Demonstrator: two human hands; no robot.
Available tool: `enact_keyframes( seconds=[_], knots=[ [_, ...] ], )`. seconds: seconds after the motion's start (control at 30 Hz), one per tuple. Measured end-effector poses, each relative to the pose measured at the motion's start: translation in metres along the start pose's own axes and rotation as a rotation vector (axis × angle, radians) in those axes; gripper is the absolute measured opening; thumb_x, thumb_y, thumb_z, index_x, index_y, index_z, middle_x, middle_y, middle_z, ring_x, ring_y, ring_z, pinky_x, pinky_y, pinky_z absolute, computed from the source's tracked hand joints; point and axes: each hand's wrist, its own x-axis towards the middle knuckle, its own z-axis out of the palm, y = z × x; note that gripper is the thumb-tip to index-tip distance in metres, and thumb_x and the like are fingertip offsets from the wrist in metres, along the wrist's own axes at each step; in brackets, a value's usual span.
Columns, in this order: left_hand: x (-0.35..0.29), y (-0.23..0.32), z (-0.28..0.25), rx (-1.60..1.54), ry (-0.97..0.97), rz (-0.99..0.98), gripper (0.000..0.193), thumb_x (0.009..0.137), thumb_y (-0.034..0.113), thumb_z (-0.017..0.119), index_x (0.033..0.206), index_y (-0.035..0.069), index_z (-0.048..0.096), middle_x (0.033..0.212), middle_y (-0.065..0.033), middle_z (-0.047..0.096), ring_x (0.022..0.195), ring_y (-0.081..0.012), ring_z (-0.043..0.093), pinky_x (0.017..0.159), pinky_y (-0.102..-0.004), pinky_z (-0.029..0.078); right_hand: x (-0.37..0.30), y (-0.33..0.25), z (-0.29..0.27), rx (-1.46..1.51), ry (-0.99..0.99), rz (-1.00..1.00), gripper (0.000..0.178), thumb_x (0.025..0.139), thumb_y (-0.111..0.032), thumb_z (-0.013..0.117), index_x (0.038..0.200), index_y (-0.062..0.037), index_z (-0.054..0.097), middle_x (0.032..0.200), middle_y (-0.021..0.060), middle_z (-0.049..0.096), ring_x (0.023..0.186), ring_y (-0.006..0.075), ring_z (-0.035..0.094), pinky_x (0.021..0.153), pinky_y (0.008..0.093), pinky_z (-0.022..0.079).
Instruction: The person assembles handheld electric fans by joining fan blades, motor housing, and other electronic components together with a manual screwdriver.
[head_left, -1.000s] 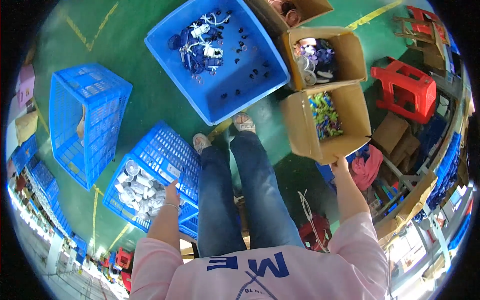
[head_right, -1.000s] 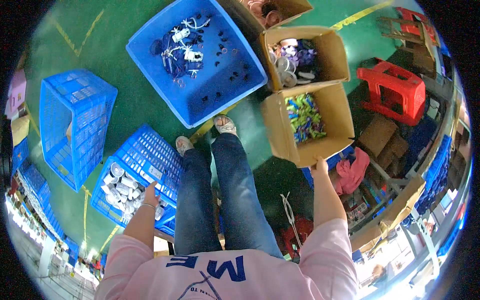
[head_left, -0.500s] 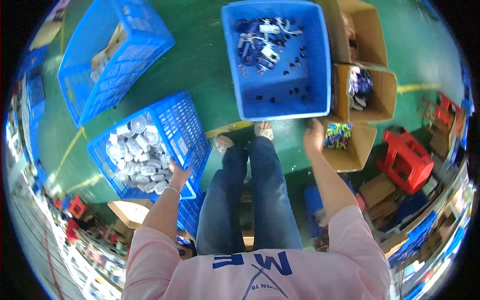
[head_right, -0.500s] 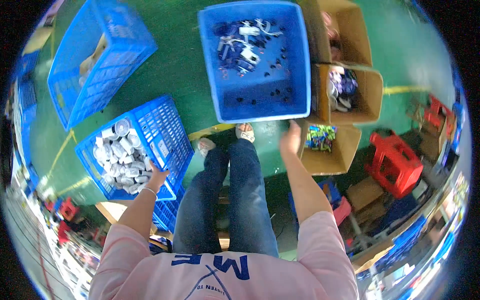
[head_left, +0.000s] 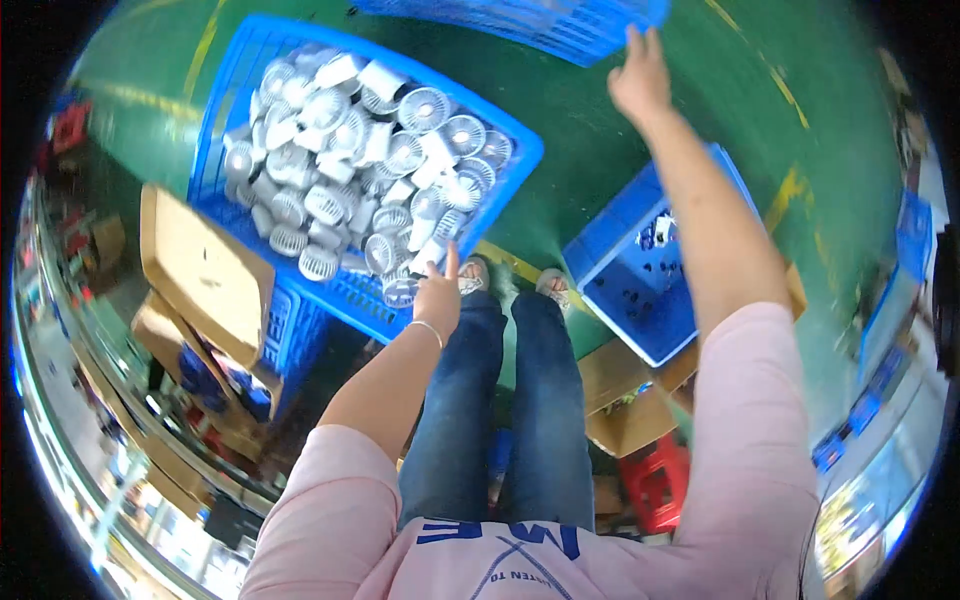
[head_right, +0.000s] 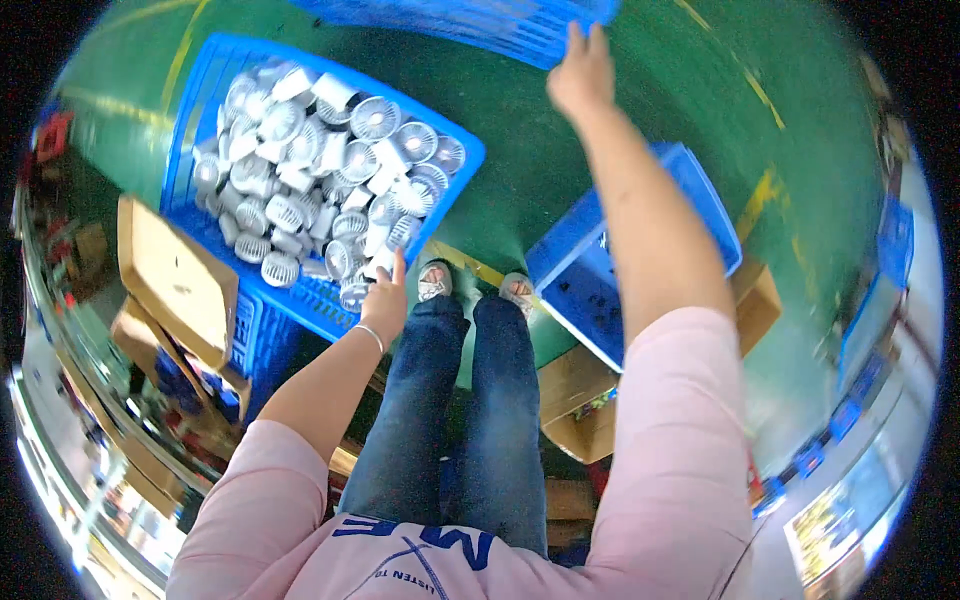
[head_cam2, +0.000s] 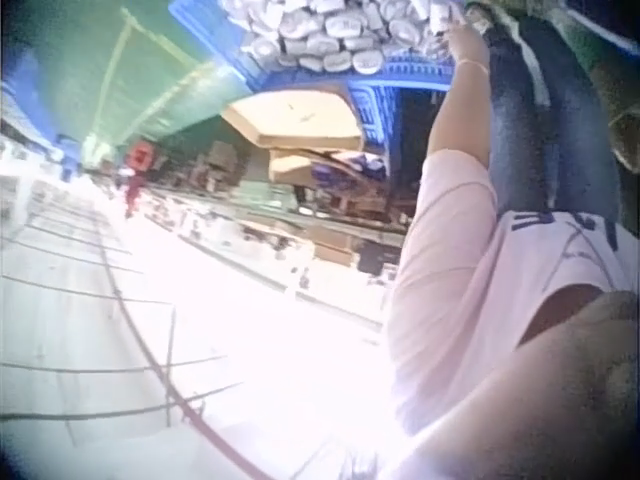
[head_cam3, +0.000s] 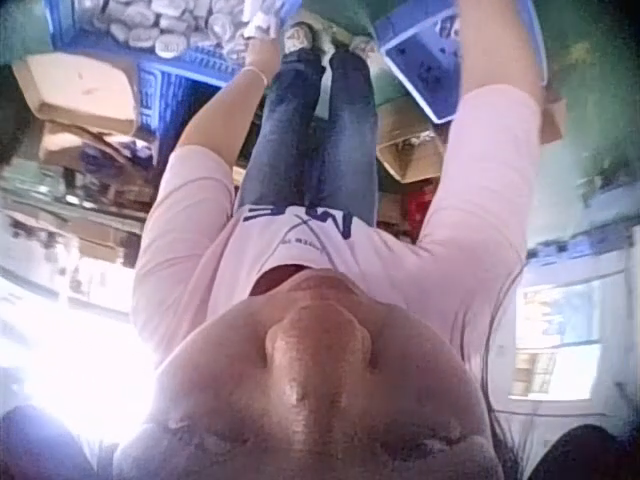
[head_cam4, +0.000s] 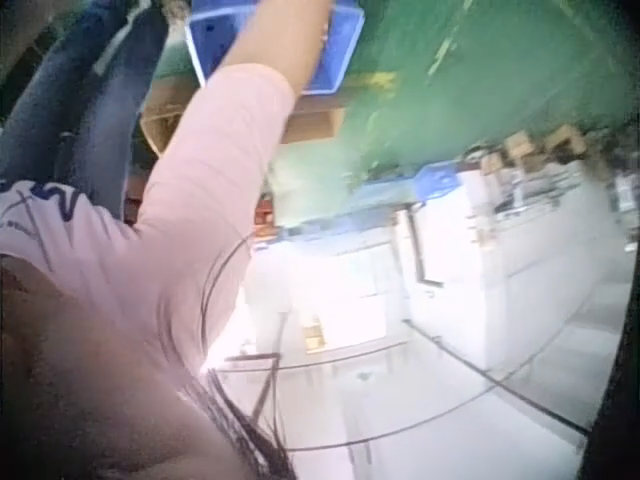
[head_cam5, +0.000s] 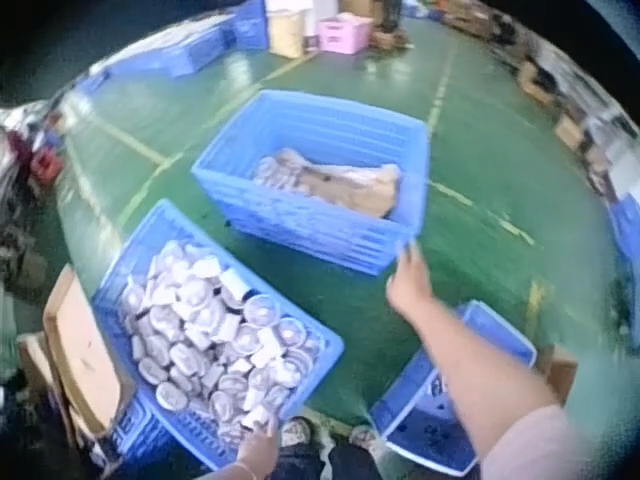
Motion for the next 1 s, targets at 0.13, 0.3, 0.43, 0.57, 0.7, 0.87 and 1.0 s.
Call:
enact_keyframes(
  seconds=[0.13, 0.3, 0.43, 0.57, 0.7, 0.87, 1.0],
  knots=[
    [0.001, -0.007, 0.009, -0.098, -0.057, -0.04, 0.086, 0.082, 0.007, 0.056, 0.145, 0.026, 0.0, 0.135, -0.0246, 0.037, 0.101, -0.0379, 0.058, 0.068, -0.0411, 0.056, 0.086, 0.011, 0.018, -0.097, -0.319, -0.097, 0.066, 0.077, -0.018, 0.053, 0.139, -0.0152, 0.03, 0.141, 0.0174, 0.033, 0.129, 0.0356, 0.032, 0.1, 0.0457, 0.036],
    [-0.006, 0.006, -0.005, 0.057, 0.014, -0.045, 0.084, 0.082, 0.007, 0.055, 0.146, 0.023, 0.002, 0.13, -0.0229, 0.041, 0.094, -0.0333, 0.059, 0.054, -0.0369, 0.056, 0.115, 0.03, 0.027, -0.306, -0.401, -0.08, 0.046, 0.081, -0.019, 0.052, 0.125, -0.014, 0.044, 0.119, 0.0186, 0.051, 0.108, 0.0378, 0.05, 0.091, 0.0467, 0.041],
    [-0.011, -0.001, -0.005, 0.086, -0.002, -0.056, 0.091, 0.079, 0.007, 0.058, 0.146, 0.021, -0.001, 0.129, -0.0227, 0.042, 0.086, -0.0282, 0.06, 0.054, -0.0351, 0.056, 0.06, 0.002, 0.03, -0.067, -0.258, -0.203, 0.035, 0.077, -0.004, 0.05, 0.112, -0.0064, 0.051, 0.101, 0.0227, 0.054, 0.096, 0.0417, 0.052, 0.083, 0.0467, 0.043],
    [-0.007, 0.008, 0.003, 0.128, 0.004, -0.078, 0.092, 0.079, 0.007, 0.058, 0.146, 0.022, -0.003, 0.13, -0.0253, 0.039, 0.088, -0.0302, 0.06, 0.056, -0.037, 0.056, -0.018, -0.01, 0.025, 0.054, -0.182, -0.252, 0.035, 0.072, 0.003, 0.05, 0.106, -0.0041, 0.051, 0.096, 0.024, 0.052, 0.089, 0.0441, 0.052, 0.078, 0.0495, 0.041],
    [-0.005, 0.007, 0.008, 0.051, -0.011, -0.144, 0.09, 0.081, 0.008, 0.056, 0.145, 0.03, -0.005, 0.135, -0.0227, 0.037, 0.092, -0.0301, 0.059, 0.062, -0.0438, 0.057, -0.082, -0.027, 0.0, 0.106, -0.201, -0.165, 0.039, 0.069, 0.009, 0.049, 0.106, -0.0004, 0.05, 0.097, 0.0215, 0.051, 0.091, 0.0421, 0.049, 0.08, 0.0469, 0.04],
    [-0.002, 0.002, 0.008, 0.096, -0.009, -0.099, 0.091, 0.081, 0.007, 0.055, 0.145, 0.024, -0.007, 0.135, -0.0235, 0.036, 0.092, -0.0307, 0.059, 0.061, -0.0415, 0.057, -0.152, -0.047, -0.027, 0.162, -0.306, -0.059, 0.043, 0.068, 0.012, 0.048, 0.11, 0.0009, 0.048, 0.098, 0.0212, 0.048, 0.093, 0.041, 0.047, 0.081, 0.046, 0.039],
    [0.004, 0.004, 0.012, 0.111, 0.039, -0.03, 0.092, 0.08, 0.006, 0.056, 0.145, 0.021, -0.006, 0.137, -0.0238, 0.036, 0.089, -0.0304, 0.06, 0.058, -0.0401, 0.057, -0.207, -0.053, -0.039, 0.095, -0.298, 0.065, 0.051, 0.068, 0.01, 0.05, 0.118, -0.0001, 0.045, 0.102, 0.0213, 0.048, 0.094, 0.0397, 0.047, 0.083, 0.0449, 0.039]
  ],
)
